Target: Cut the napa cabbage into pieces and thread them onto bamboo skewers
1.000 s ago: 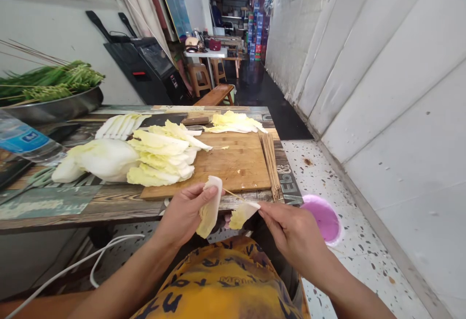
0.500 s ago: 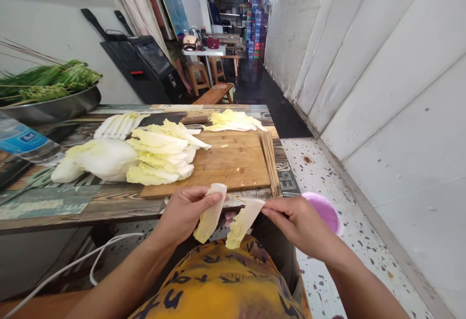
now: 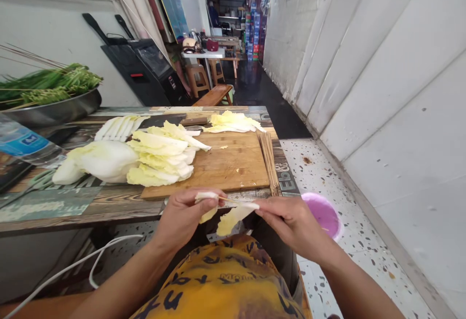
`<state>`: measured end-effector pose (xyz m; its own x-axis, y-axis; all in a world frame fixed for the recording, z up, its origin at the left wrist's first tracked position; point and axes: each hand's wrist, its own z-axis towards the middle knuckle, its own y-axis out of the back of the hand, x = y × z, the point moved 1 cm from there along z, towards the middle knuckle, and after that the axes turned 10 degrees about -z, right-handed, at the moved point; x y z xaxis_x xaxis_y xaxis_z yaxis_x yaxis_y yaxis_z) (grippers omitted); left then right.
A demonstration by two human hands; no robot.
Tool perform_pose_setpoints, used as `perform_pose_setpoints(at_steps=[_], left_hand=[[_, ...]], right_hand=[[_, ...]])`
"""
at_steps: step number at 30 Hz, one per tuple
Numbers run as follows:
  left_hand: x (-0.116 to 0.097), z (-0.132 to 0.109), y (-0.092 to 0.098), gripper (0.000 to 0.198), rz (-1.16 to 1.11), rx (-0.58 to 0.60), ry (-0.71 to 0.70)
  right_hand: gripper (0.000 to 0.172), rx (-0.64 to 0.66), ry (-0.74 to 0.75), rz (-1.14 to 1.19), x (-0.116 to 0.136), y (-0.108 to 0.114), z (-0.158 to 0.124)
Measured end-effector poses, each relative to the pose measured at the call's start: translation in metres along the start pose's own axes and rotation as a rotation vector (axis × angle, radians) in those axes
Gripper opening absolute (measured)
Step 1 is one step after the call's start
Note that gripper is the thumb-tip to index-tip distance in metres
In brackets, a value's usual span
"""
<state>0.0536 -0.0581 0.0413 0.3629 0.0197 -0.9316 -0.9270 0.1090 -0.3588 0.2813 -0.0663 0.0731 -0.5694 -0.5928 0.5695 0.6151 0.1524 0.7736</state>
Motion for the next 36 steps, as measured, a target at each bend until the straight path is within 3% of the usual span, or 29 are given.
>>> perform_pose_setpoints(at_steps=[4,7,16,22,27,29,31,33,36], left_hand=[[-0.014,-0.008,0.002,0.007,0.072,0.316,-0.245],[-0.019,-0.014,0.005,0.010,0.198,0.453,-0.299],[-0.032,-0.010,-0.003,0.019,0.267,0.672,-0.689],[-0.032,-0.010,0.000,0.021,0.303,0.692,-0.714],[-0.026,-0.014,0.003,0.027,0.251,0.637,-0.674],[-0.023,-0.015,0.003,0.023,0.128,0.488,-0.608],[-0.020,-0.015,0.004,0.014,-0.067,0.234,-0.454],[-0.017,-0.015,0.004,0.004,-0.241,0.020,-0.211],[-0.015,-0.015,0.001,0.013,-0.358,-0.038,0.134]], right_hand=[[0.040,0.020,0.234,-0.082,-0.005,0.005,-0.017],[0.049,0.020,0.306,-0.171,-0.009,0.007,-0.029],[0.042,-0.120,0.459,-0.293,-0.003,0.007,-0.029],[0.042,-0.108,0.478,-0.348,0.000,0.011,-0.027],[0.044,-0.107,0.454,-0.345,0.005,0.015,-0.027],[0.045,-0.109,0.409,-0.351,0.007,0.018,-0.028],[0.049,-0.159,0.331,-0.357,0.009,0.021,-0.029],[0.050,-0.228,0.246,-0.358,0.011,0.020,-0.032],[0.044,-0.241,0.161,-0.353,0.016,0.014,-0.033]])
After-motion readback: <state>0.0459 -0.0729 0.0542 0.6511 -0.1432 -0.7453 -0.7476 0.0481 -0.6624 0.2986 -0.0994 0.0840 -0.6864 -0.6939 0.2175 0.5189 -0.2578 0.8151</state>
